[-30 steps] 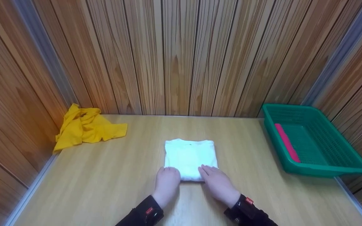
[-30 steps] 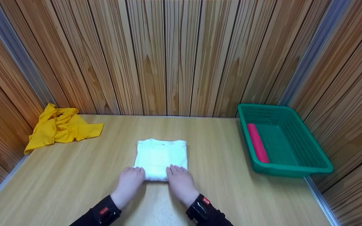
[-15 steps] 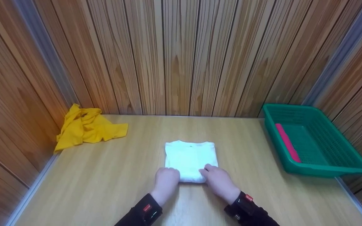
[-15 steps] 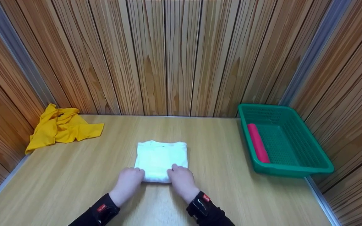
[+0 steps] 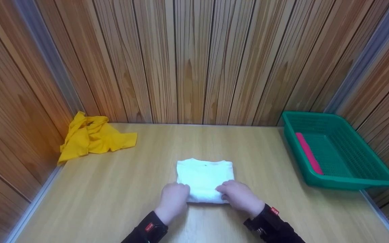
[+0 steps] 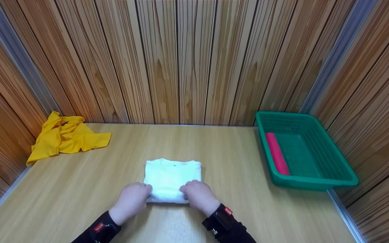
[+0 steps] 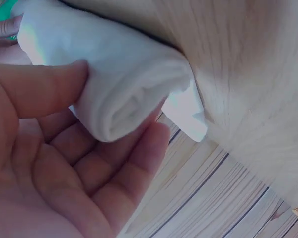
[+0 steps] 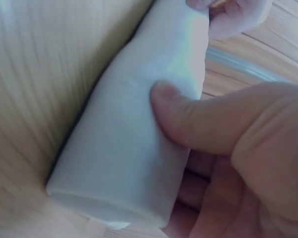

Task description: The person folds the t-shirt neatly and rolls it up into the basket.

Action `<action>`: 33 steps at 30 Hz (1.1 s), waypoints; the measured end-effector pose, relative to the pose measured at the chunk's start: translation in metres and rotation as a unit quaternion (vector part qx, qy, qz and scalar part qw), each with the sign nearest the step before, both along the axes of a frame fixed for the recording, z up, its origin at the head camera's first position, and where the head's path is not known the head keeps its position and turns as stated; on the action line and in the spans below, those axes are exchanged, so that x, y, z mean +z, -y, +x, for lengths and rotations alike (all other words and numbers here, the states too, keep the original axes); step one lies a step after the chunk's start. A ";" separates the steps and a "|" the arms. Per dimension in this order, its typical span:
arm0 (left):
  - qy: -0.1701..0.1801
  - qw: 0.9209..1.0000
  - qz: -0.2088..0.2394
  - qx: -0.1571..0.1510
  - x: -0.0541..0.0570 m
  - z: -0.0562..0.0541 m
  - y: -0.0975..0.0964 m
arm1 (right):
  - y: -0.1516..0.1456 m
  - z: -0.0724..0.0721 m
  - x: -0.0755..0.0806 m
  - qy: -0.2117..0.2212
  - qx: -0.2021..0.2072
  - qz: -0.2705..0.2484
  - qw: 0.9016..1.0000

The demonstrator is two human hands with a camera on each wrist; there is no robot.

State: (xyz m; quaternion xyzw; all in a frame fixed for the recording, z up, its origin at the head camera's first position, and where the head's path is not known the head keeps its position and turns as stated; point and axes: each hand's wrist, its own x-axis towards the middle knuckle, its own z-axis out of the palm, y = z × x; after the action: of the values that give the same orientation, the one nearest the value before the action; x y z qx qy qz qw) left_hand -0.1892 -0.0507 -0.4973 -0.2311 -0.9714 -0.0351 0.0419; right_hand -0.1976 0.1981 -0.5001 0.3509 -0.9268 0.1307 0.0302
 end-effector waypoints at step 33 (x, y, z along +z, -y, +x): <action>0.064 0.993 0.099 0.029 -0.004 -0.036 0.005 | 0.001 -0.024 -0.009 0.001 -0.115 -0.014 0.993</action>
State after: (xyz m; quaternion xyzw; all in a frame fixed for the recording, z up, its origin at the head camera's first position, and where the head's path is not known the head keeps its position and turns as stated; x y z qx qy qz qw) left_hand -0.2247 -0.0558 -0.5015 -0.1952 -0.9701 -0.1443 0.0032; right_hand -0.2215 0.1974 -0.5090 0.2414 -0.9591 0.1394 0.0486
